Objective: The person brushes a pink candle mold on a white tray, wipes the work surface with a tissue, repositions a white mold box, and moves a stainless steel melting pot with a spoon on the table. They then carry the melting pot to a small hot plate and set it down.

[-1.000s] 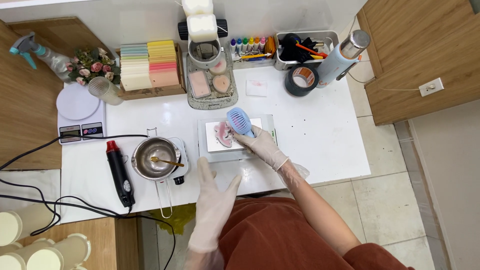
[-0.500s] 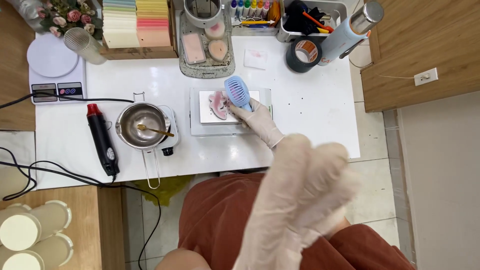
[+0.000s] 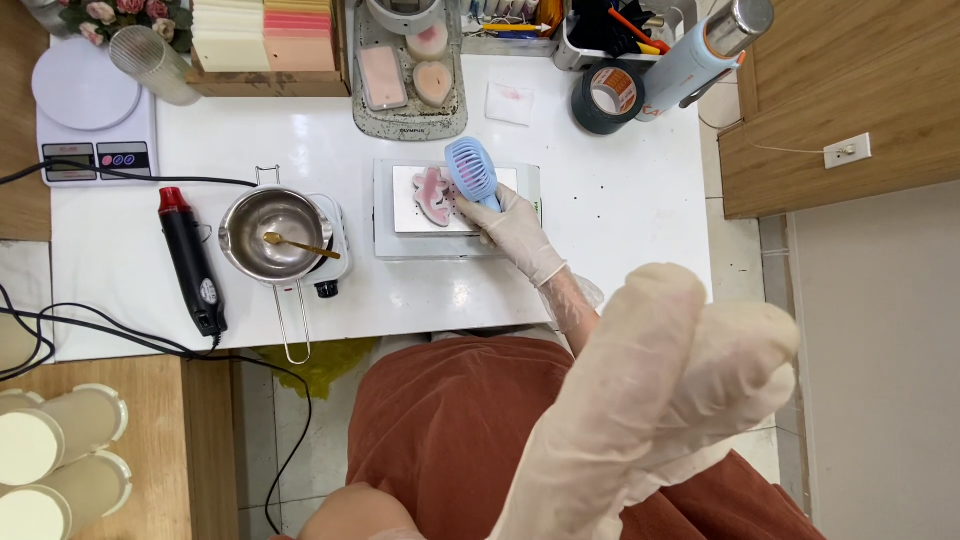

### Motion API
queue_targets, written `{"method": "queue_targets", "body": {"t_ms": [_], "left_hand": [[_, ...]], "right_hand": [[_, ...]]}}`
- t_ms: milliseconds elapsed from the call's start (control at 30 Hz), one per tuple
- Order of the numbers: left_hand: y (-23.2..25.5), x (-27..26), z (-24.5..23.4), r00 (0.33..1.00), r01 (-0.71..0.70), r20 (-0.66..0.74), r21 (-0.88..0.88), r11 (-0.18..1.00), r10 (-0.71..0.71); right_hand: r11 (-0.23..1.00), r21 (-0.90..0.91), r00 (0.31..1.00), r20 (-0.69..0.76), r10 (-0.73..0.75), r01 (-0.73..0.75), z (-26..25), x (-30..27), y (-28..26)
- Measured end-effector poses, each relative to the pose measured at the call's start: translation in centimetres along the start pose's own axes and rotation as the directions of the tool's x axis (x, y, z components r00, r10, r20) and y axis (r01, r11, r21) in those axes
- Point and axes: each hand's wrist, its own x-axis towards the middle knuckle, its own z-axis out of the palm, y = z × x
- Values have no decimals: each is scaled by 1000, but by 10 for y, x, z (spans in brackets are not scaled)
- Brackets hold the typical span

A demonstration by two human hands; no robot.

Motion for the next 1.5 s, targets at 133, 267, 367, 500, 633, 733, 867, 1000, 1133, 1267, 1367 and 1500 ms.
{"method": "queue_targets", "body": {"t_ms": [133, 267, 367, 500, 633, 733, 867, 1000, 1133, 1267, 1367, 1500], "left_hand": [[-6, 17, 0, 1000, -11, 26, 107, 994, 8], [-9, 34, -2, 999, -22, 51, 215, 976, 11], [-8, 42, -1, 997, -35, 71, 294, 955, 15], [-8, 53, 2, 995, -52, 104, 392, 918, 13], [-12, 66, -1, 991, -71, 135, 494, 867, 4], [-24, 75, -6, 987, -82, 162, 565, 821, -13], [-16, 91, -22, 979, 200, -47, 82, 976, -197], [-49, 107, -63, 894, 405, -233, 60, 912, -382], [-5, 65, -69, 943, 319, -190, 296, 900, -272], [28, 29, -72, 997, 27, -80, 57, 998, -23], [27, 29, -74, 990, -20, -137, 82, 996, 31], [27, 29, -74, 969, -109, -189, 257, 960, 160]], "right_hand": [[999, -41, 1000, -11, -7, 7, -1, -4, -4], [999, -54, 1000, -12, -3, 2, 0, -4, -4], [998, -55, 1000, -7, -15, 14, -1, -1, -1], [997, -79, 1000, -22, -16, 14, 2, -6, -8], [998, -64, 1000, -15, -25, 24, -1, 3, 3], [1000, -30, 1000, -24, -5, 4, 1, -1, -3], [999, -41, 999, -44, 20, -22, 4, -18, -15], [995, 76, 997, -46, -54, 57, 15, -27, -22], [986, 104, 990, 20, -137, 134, -1, -1, 5], [984, 107, 986, 74, -147, 139, -6, 4, 11], [996, 58, 997, 27, -67, 65, -5, 8, 19], [994, -102, 999, -28, -31, 28, 0, -10, -10]]}}
